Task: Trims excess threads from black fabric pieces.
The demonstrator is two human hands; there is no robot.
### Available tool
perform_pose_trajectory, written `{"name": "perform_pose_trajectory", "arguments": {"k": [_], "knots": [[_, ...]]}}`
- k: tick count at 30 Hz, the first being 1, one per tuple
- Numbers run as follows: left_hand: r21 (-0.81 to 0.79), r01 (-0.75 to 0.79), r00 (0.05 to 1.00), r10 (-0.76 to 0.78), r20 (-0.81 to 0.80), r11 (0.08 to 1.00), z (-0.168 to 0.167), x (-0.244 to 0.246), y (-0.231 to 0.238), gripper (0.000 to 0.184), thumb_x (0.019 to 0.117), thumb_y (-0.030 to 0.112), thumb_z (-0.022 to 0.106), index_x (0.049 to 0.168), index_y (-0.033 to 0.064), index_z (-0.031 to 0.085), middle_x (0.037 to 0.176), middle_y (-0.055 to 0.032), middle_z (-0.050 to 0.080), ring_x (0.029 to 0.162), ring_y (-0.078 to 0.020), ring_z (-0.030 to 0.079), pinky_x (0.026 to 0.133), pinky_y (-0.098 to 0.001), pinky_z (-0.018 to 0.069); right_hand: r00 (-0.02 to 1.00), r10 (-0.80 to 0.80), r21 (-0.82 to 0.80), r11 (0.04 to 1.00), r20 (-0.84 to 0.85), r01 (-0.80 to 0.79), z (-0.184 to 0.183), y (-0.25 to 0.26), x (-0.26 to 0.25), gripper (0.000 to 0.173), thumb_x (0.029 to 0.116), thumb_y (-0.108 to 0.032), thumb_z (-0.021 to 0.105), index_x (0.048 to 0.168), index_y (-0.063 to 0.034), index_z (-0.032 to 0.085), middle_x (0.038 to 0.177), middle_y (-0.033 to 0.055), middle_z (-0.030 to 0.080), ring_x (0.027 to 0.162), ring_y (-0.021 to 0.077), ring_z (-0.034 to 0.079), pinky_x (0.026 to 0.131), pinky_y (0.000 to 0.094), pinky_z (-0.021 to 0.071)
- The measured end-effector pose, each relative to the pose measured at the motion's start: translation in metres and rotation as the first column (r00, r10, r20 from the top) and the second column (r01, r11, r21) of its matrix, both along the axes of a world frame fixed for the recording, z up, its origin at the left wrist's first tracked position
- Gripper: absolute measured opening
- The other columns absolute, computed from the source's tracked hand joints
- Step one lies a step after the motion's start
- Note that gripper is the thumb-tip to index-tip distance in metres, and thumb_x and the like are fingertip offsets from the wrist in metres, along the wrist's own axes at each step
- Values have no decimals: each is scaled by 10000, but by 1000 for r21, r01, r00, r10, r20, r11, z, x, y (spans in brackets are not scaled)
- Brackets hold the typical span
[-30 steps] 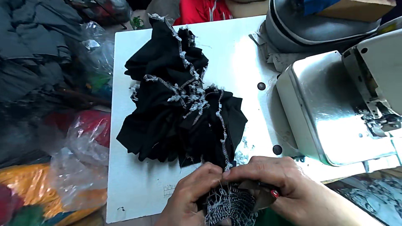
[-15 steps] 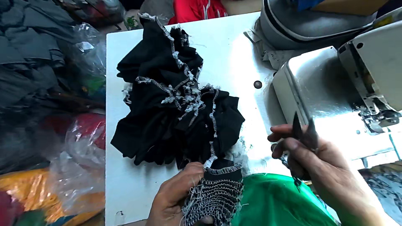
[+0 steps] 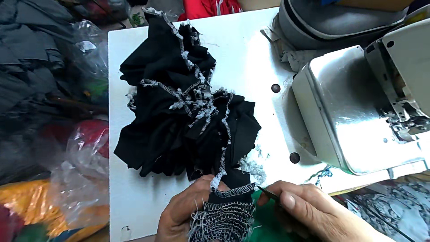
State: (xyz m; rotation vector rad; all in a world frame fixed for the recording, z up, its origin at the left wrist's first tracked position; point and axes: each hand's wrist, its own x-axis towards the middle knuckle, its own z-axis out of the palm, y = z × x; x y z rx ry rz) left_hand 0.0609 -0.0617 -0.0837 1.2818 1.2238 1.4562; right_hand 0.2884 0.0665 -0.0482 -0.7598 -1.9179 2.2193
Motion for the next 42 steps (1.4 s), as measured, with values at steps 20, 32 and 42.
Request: {"name": "perform_pose_trajectory", "arguments": {"k": [20, 32, 42], "knots": [[-53, 56, 998, -56, 6, 997, -2, -5, -8, 251, 973, 404, 666, 1195, 300, 717, 1307, 208, 628, 1211, 47, 577, 1014, -149, 489, 930, -364, 15, 931, -45, 364, -2, 11, -1, 504, 1045, -557, 388, 1271, -164, 607, 810, -128, 629, 591, -105, 492, 517, 69, 411], [19, 211, 977, -211, 30, 977, -2, -3, -8, 204, 1034, 285, 582, 1206, 278, 693, 1538, 146, 461, 1399, -54, 462, 1138, -257, 442, 979, 146, 246, 963, -144, -107, 0, 20, -3, 576, 1100, -456, 330, 1080, -14, 699, 726, 33, 619, 614, 11, 539, 577, 153, 450], [17, 274, 962, -274, 3, 961, 3, 0, -8, 206, 1056, 233, 547, 1194, 224, 700, 1583, 104, 424, 1428, -60, 429, 1165, -265, 417, 898, 432, 135, 897, -80, -420, -9, 33, -15, 502, 1103, -384, 373, 1023, -7, 695, 692, 15, 596, 608, 15, 538, 577, 183, 436]]}}
